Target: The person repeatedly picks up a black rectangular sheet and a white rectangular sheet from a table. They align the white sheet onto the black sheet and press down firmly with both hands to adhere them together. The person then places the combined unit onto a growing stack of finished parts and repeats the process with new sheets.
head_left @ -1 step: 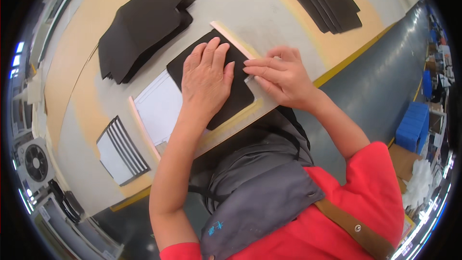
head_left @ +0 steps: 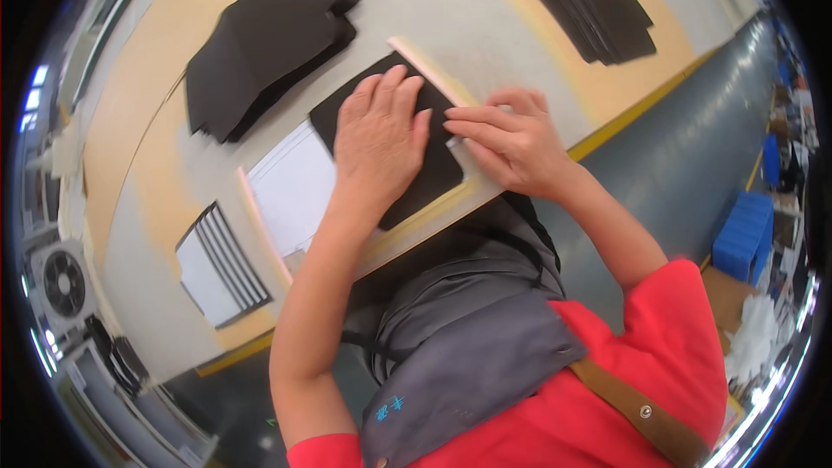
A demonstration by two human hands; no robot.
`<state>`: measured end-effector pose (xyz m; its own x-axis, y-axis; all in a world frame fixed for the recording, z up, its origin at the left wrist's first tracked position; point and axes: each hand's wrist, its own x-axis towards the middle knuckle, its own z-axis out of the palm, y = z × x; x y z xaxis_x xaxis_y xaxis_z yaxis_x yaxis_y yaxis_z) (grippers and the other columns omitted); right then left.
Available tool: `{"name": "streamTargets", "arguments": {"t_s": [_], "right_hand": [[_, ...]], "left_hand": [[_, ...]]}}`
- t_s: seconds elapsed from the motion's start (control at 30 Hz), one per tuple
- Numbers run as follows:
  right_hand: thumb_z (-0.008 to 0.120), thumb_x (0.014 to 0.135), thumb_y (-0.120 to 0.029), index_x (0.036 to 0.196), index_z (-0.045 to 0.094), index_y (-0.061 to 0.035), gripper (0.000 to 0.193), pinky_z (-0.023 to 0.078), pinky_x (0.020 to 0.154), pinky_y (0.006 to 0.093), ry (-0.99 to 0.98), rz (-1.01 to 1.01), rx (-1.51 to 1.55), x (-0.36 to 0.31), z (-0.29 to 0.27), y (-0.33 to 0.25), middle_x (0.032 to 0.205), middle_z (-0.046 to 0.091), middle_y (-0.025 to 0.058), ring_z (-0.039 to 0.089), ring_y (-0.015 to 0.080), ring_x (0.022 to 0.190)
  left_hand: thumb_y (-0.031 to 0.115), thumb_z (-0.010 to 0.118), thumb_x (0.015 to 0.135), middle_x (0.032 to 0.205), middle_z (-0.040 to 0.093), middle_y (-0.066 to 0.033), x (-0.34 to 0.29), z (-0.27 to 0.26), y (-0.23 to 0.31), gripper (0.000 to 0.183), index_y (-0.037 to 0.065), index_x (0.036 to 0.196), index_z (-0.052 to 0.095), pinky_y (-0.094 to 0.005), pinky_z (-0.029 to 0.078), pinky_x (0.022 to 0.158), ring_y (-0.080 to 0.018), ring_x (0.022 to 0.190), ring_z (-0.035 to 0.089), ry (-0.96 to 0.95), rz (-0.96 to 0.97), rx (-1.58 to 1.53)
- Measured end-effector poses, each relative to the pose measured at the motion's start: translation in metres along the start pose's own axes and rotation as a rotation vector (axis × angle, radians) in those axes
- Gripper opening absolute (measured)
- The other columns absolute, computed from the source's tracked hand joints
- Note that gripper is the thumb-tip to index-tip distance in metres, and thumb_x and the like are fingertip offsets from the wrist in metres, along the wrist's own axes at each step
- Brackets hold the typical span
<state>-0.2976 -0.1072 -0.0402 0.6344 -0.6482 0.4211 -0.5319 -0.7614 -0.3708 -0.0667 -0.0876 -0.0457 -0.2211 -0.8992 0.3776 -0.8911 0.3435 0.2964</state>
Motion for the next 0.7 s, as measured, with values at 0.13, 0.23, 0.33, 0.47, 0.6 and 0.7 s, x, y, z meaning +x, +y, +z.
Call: {"name": "streamTargets", "arguments": {"t_s": [0.13,0.23,0.33,0.47,0.6,0.7], "right_hand": [[0.07,0.093,-0.012,0.12,0.078,-0.0138,0.029,0.041,0.102,0.0399,-0.029,-0.044,-0.092,0.008,-0.004,-0.01,0.127,0.075,-0.0031,0.061,0.0249,0.109],[0.067,0.095,-0.009,0.124,0.077,-0.01,0.031,0.04,0.104,0.0405,-0.109,-0.038,-0.107,0.012,-0.013,-0.011,0.131,0.074,0.0,0.06,0.0254,0.112],[0.064,0.1,-0.008,0.13,0.074,-0.0078,0.032,0.038,0.11,0.0402,-0.13,0.016,-0.049,0.016,-0.03,-0.02,0.136,0.072,0.0034,0.059,0.0268,0.116],[0.063,0.102,-0.008,0.132,0.073,-0.0066,0.032,0.037,0.112,0.0395,-0.069,-0.021,-0.03,0.029,-0.033,-0.036,0.139,0.071,0.005,0.059,0.0266,0.118],[0.065,0.1,-0.006,0.13,0.073,-0.0062,0.031,0.038,0.111,0.0385,-0.1,-0.124,0.0,0.045,-0.024,-0.061,0.137,0.072,0.0045,0.06,0.0258,0.117],[0.07,0.095,-0.005,0.126,0.075,-0.0065,0.031,0.04,0.106,0.0373,-0.131,-0.234,0.009,0.062,-0.016,-0.089,0.132,0.074,0.0036,0.061,0.0254,0.114]], "left_hand": [[0.022,0.074,0.091,0.139,0.061,-0.0145,-0.003,-0.005,-0.003,0.042,0.008,0.129,0.063,-0.0491,0.044,0.108,-0.0355,0.129,0.057,0.015,-0.036,-0.114],[0.027,0.074,0.095,0.143,0.057,-0.0188,-0.015,-0.018,-0.004,0.051,0.009,0.139,0.057,-0.0506,0.039,0.117,-0.0392,0.132,0.054,0.171,-0.053,-0.119],[0.021,0.075,0.095,0.139,0.059,-0.0184,-0.062,-0.081,-0.024,0.046,0.007,0.136,0.06,-0.0498,0.042,0.114,-0.0374,0.13,0.055,0.288,-0.182,-0.062],[0.007,0.071,0.092,0.124,0.069,-0.0173,-0.186,-0.168,-0.093,0.035,0.004,0.127,0.068,-0.0477,0.049,0.104,-0.039,0.121,0.062,0.351,-0.569,0.091],[0.006,0.072,0.091,0.124,0.069,-0.0144,-0.269,-0.235,-0.104,0.034,0.005,0.125,0.069,-0.0442,0.053,0.099,-0.035,0.122,0.063,0.118,-0.867,0.085],[0.007,0.075,0.091,0.122,0.07,-0.0132,-0.29,-0.239,-0.094,0.034,0.006,0.125,0.069,-0.0422,0.054,0.101,-0.034,0.118,0.066,-0.028,-0.752,0.033]]}}
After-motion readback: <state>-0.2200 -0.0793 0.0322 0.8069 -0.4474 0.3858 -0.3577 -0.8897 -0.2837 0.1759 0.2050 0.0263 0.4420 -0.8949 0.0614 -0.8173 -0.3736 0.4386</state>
